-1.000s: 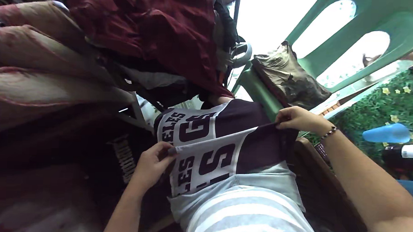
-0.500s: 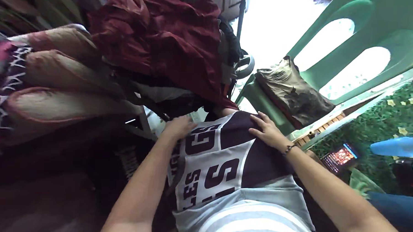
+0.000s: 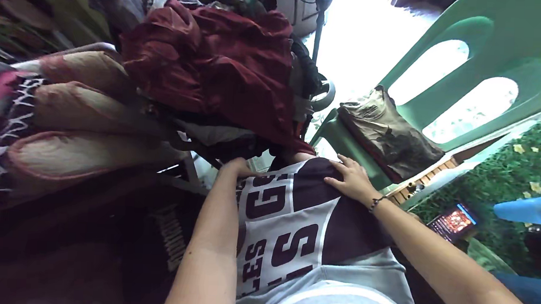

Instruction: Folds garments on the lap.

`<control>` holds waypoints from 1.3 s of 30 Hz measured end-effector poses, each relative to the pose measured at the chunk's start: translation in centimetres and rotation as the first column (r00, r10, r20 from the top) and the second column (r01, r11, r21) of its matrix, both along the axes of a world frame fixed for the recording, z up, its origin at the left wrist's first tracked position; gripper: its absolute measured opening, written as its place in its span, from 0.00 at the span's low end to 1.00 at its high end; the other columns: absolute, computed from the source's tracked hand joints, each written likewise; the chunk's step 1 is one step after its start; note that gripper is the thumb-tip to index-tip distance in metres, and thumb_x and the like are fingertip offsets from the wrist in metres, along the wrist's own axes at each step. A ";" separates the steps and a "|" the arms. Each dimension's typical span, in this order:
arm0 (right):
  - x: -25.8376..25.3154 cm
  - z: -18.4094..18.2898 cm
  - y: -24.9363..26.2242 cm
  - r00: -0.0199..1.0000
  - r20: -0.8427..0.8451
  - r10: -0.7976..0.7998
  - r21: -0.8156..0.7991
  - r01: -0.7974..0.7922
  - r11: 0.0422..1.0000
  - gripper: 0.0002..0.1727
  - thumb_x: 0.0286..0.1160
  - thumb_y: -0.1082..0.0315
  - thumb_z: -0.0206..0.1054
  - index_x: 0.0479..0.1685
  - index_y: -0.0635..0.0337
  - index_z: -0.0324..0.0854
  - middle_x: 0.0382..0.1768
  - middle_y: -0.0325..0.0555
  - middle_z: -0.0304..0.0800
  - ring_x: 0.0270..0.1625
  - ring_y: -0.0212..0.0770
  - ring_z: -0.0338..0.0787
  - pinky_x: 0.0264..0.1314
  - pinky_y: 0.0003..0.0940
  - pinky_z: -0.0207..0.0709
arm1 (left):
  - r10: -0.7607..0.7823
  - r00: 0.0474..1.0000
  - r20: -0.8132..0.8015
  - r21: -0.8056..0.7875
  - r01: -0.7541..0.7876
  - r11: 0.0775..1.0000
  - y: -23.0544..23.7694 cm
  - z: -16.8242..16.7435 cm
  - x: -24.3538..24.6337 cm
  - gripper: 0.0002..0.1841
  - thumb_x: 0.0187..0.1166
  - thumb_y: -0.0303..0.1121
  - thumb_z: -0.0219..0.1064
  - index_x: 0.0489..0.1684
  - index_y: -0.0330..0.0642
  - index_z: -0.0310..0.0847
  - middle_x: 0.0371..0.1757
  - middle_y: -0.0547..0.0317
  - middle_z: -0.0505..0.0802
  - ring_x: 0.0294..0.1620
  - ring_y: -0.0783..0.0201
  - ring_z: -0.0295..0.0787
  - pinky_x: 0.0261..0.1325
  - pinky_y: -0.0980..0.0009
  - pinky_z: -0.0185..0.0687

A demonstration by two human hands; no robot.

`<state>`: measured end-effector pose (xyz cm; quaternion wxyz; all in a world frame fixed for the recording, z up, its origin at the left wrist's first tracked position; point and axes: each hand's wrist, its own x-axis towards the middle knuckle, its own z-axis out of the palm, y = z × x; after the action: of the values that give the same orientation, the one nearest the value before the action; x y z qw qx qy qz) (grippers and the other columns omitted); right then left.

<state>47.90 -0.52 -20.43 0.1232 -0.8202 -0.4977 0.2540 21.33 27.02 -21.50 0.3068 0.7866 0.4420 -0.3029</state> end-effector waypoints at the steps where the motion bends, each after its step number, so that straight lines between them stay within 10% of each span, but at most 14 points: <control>1: -0.1 0.1 1.1 0.998 0.029 0.052 0.009 -0.053 0.999 0.39 0.72 0.35 0.68 0.84 0.38 0.73 0.91 0.49 0.59 0.93 0.61 0.52 0.85 0.77 0.43 | 0.010 1.000 -0.002 -0.012 -0.010 1.000 0.4 0.5 -0.3 0.36 0.75 0.59 0.71 0.56 0.25 0.86 0.59 0.26 0.88 0.67 0.33 0.83 0.72 0.32 0.70; 5: -1.4 0.0 7.0 0.957 0.006 0.290 0.118 -0.289 0.950 0.39 0.71 0.42 0.75 0.84 0.40 0.73 0.89 0.45 0.65 0.91 0.60 0.58 0.82 0.77 0.52 | -0.003 0.991 0.137 0.009 0.002 1.000 0.9 3.9 -0.1 0.28 0.74 0.50 0.77 0.50 0.27 0.87 0.50 0.29 0.90 0.57 0.35 0.87 0.65 0.33 0.75; 11: -4.8 1.9 15.2 0.839 -0.390 0.378 0.137 -0.353 0.925 0.47 0.68 0.55 0.78 0.93 0.38 0.60 0.92 0.42 0.60 0.94 0.59 0.49 0.84 0.84 0.33 | -0.119 0.902 0.415 -0.026 0.143 0.989 1.1 8.7 -0.2 0.14 0.72 0.34 0.80 0.37 0.30 0.86 0.34 0.43 0.89 0.38 0.51 0.86 0.50 0.47 0.81; 16: -7.6 4.3 17.9 0.648 -0.614 0.450 0.165 -0.452 0.876 0.27 0.65 0.76 0.75 0.69 0.63 0.81 0.55 0.59 0.89 0.53 0.49 0.89 0.59 0.52 0.81 | -0.131 0.801 0.583 0.019 0.148 0.989 -0.2 10.5 -1.2 0.11 0.69 0.32 0.81 0.31 0.34 0.86 0.28 0.51 0.88 0.31 0.59 0.85 0.42 0.56 0.82; 20: -5.4 5.3 18.0 0.741 -0.461 0.489 -0.018 -0.559 0.829 0.10 0.72 0.67 0.76 0.42 0.66 0.87 0.34 0.51 0.86 0.35 0.44 0.83 0.43 0.49 0.77 | -0.112 0.773 0.625 0.067 0.090 0.994 -0.5 11.3 -2.8 0.10 0.65 0.29 0.83 0.35 0.35 0.88 0.31 0.51 0.90 0.35 0.59 0.86 0.44 0.55 0.82; 30: 8.1 7.3 11.6 0.928 0.000 0.373 -0.261 -0.360 0.896 0.17 0.63 0.60 0.84 0.48 0.58 0.91 0.48 0.60 0.92 0.57 0.64 0.88 0.62 0.76 0.72 | 0.040 0.789 0.612 0.167 -0.179 0.969 -1.6 10.4 -6.2 0.15 0.66 0.22 0.80 0.50 0.36 0.85 0.43 0.43 0.91 0.44 0.49 0.88 0.51 0.42 0.82; 39: 9.9 8.8 -2.5 0.965 0.194 0.178 0.249 -0.224 0.942 0.13 0.60 0.79 0.76 0.45 0.65 0.82 0.36 0.61 0.89 0.42 0.66 0.90 0.45 0.71 0.80 | -0.353 0.574 0.739 0.525 -0.163 0.835 -10.0 10.1 -10.7 0.16 0.60 0.22 0.77 0.46 0.28 0.82 0.45 0.41 0.88 0.44 0.49 0.87 0.50 0.50 0.85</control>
<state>57.79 -2.97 -11.58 0.1640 -0.7590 -0.6176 0.1250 10.63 17.00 -11.37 0.2222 0.9117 0.2721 0.2128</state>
